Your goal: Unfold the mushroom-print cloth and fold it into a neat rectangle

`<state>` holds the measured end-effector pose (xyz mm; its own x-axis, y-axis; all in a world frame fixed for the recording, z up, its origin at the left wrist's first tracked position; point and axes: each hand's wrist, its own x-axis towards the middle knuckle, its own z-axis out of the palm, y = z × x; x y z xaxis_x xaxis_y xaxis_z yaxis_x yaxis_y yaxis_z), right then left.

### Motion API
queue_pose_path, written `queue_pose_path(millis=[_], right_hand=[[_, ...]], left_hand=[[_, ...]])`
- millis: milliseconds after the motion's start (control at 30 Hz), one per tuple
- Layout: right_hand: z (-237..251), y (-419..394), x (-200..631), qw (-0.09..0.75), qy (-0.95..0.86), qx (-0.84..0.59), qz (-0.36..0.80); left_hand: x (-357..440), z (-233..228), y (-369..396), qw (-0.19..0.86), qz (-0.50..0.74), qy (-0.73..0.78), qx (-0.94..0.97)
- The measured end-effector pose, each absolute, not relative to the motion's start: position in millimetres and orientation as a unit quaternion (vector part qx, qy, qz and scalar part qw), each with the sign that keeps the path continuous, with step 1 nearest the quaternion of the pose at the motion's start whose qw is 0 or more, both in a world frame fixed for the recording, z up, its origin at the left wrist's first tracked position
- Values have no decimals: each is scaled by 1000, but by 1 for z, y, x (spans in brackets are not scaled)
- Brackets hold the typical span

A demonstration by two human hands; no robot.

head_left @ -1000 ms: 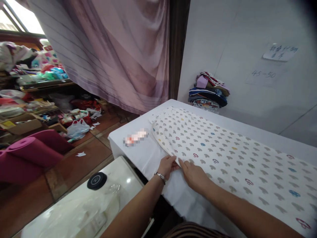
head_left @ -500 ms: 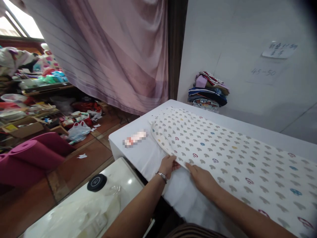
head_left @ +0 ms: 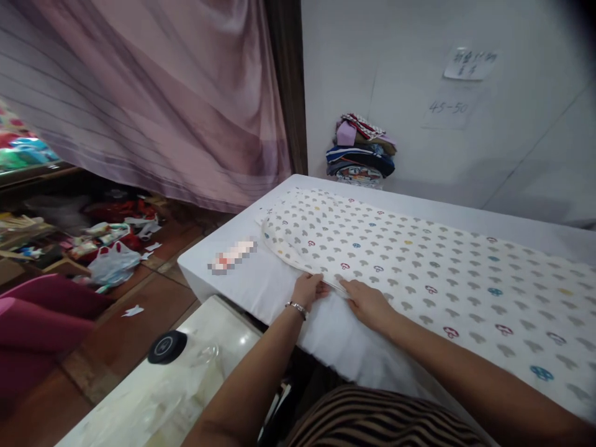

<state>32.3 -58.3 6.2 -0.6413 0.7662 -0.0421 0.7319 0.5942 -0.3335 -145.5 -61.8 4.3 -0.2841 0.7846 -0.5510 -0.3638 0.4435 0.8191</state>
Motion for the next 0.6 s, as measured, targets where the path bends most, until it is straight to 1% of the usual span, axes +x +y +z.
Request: queue_pose_path(millis=[133, 233, 400, 500, 600], right_hand=[[5, -77, 57, 52, -899, -428, 82], [1, -90, 81, 67, -898, -432, 54], [-3, -104, 107, 45, -898, -435, 52], [-5, -106, 109, 59, -903, -418, 83], [-6, -107, 106, 57, -909, -406, 74]], left_hand=[[-147, 3, -62, 571, 496, 629, 181], [-148, 2, -64, 563, 496, 634, 186], [-153, 1, -69, 554, 492, 643, 196], [-156, 2, -72, 546, 490, 649, 201], [-157, 2, -72, 537, 492, 654, 206]])
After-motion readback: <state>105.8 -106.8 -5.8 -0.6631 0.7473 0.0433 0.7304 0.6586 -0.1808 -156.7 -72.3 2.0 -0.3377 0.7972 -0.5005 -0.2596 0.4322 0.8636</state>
